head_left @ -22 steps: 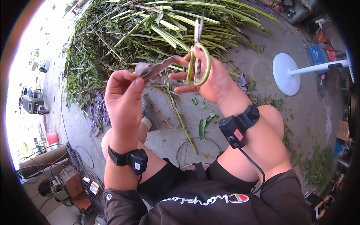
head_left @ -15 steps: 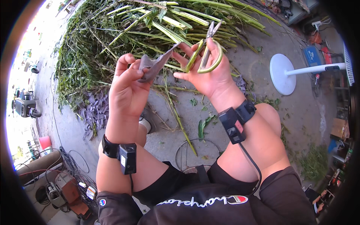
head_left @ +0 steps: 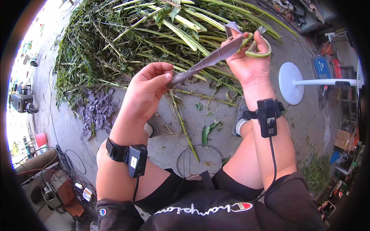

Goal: The person sits on a low stool and uses green-handled scissors to cut a long strip of purple fabric into smaller pieces. They handle the fabric with both hands, folding and aligning it before cutting. The person also briefly ties their shoelaces during the process.

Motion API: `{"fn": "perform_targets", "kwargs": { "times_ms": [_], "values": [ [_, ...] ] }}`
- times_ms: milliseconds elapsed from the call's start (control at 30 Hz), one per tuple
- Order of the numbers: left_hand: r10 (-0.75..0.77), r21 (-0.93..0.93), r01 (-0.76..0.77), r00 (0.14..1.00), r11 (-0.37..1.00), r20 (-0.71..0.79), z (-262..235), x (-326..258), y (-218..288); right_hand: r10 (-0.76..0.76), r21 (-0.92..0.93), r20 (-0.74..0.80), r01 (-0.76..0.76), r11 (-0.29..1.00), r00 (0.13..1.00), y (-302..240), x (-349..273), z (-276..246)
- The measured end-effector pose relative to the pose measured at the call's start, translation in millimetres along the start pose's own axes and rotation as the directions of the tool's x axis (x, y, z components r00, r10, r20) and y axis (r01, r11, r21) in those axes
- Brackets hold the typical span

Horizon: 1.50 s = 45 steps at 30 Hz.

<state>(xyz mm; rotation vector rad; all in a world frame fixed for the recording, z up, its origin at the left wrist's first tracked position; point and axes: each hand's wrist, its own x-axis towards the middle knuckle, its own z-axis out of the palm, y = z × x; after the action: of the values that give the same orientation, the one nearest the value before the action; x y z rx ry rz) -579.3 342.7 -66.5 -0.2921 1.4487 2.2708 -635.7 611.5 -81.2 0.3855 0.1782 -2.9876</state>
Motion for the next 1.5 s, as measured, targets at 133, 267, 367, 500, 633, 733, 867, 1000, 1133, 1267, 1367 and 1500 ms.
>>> {"fn": "perform_targets", "kwargs": {
  "times_ms": [133,267,367,500,633,733,867,1000,1133,1267,1367,1500],
  "values": [
    [0.243,0.312,-0.2,0.964,0.929,-0.105,7.7,6.5,-8.2,0.02,-0.064,0.053,-0.017,0.998,0.998,0.4,-25.2,1.8],
    [0.514,0.916,-0.198,0.858,0.349,-0.01,-11.2,20.6,-14.1,0.207,0.025,0.209,-0.217,0.976,0.956,-0.8,-46.6,6.2],
    [0.283,0.47,-0.105,0.902,0.876,-0.326,-4.9,22.9,-31.0,0.318,-0.02,0.337,-0.331,0.943,0.886,-1.1,-61.7,10.5],
    [0.066,-0.035,-0.081,0.947,0.996,-0.315,-8.5,25.1,-31.8,0.402,-0.199,0.472,-0.35,0.915,0.784,-7.0,-72.8,10.7],
    [0.015,-0.493,-0.091,0.988,0.865,-0.156,-7.2,31.6,-15.5,0.306,-0.14,0.423,-0.272,0.952,0.853,-14.9,-68.6,5.4],
    [0.067,-0.608,-0.035,0.997,0.793,0.029,-41.2,25.4,12.5,0.14,-0.085,0.312,-0.119,0.989,0.94,-28.6,-63.7,10.3],
    [0.229,-0.555,-0.151,0.971,0.818,0.074,-46.8,10.8,48.9,-0.078,-0.004,0.135,0.079,0.997,0.988,-66.5,-50.0,9.8],
    [0.259,-0.439,-0.229,0.966,0.869,0.01,-60.4,-0.8,57.4,-0.146,0.023,0.132,0.144,0.989,0.98,-99.8,-42.0,2.0],
    [0.306,-0.424,-0.392,0.917,0.817,-0.258,-103.0,-22.9,81.1,-0.208,0.016,0.088,0.207,0.978,0.974,-119.6,-43.2,10.3],
    [0.392,-0.32,-0.569,0.788,0.757,-0.474,-161.9,-38.2,95.4,-0.337,-0.116,-0.162,0.321,0.94,0.928,-117.4,-49.6,13.2],
    [0.56,0.046,-0.74,0.465,0.671,-0.686,-169.6,-54.1,100.1,-0.464,-0.202,-0.338,0.418,0.886,0.819,-125.6,-46.0,14.1],
    [0.897,0.856,-0.278,0.215,0.436,-0.387,-115.8,-48.9,79.1,-0.515,-0.45,-0.153,0.405,0.796,0.844,-174.4,-39.8,-12.7]
  ]
}}
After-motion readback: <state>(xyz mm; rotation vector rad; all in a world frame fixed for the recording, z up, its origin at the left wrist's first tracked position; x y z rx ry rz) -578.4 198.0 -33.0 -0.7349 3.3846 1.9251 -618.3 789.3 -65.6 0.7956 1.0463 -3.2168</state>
